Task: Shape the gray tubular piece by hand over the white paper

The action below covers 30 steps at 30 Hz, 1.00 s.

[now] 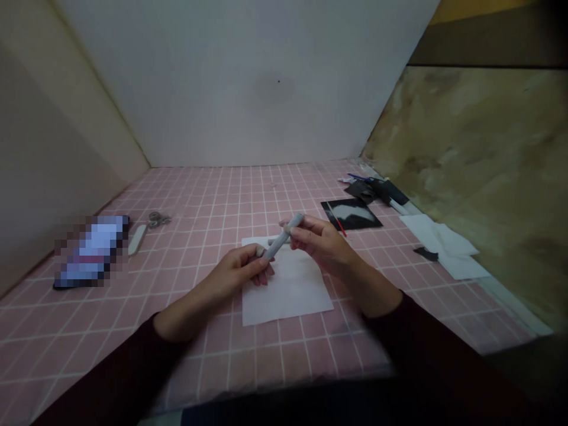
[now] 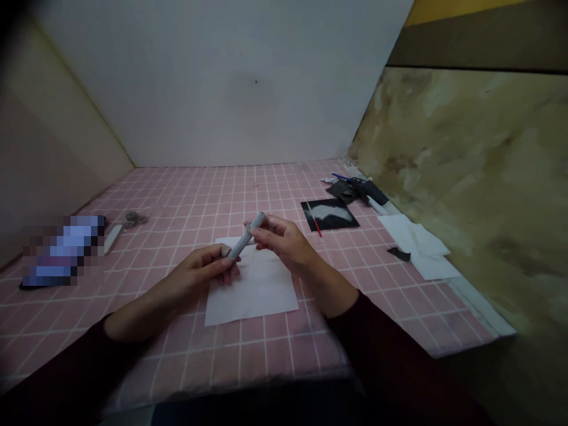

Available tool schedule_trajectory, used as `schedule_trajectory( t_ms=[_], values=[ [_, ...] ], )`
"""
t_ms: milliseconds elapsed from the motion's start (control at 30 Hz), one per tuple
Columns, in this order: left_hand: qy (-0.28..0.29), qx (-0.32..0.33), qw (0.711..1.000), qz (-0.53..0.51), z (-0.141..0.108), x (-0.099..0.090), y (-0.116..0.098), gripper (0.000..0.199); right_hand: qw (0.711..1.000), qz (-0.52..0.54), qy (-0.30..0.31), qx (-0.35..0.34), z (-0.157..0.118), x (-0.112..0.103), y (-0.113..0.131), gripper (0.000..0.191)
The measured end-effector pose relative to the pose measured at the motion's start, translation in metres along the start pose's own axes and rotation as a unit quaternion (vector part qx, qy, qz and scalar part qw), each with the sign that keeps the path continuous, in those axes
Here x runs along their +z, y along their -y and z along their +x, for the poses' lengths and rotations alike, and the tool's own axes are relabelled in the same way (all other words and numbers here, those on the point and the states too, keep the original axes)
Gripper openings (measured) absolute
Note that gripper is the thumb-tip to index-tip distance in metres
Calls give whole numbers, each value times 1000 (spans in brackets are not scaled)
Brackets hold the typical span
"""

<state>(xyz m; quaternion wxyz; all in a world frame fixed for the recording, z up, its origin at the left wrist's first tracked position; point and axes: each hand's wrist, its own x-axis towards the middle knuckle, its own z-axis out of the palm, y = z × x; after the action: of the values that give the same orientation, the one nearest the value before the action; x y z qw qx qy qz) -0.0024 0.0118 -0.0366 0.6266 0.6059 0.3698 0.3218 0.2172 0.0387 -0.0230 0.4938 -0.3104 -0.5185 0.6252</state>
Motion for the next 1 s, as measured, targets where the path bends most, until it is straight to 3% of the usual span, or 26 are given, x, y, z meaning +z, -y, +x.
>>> schedule_trajectory(
  t_ms=[433, 833, 1000],
  values=[
    [37, -12, 999, -20, -1, 3, -4, 23, 995, -89, 24, -27, 1, 0, -5, 25],
    [51, -8, 998, -40, -1, 3, -1, 32, 992, -119, -10, -34, 0, -1, -9, 19],
    [43, 6, 998, -52, 0, 3, -2, 35, 991, -122, 44, 0, -3, 10, -18, 20]
  ],
)
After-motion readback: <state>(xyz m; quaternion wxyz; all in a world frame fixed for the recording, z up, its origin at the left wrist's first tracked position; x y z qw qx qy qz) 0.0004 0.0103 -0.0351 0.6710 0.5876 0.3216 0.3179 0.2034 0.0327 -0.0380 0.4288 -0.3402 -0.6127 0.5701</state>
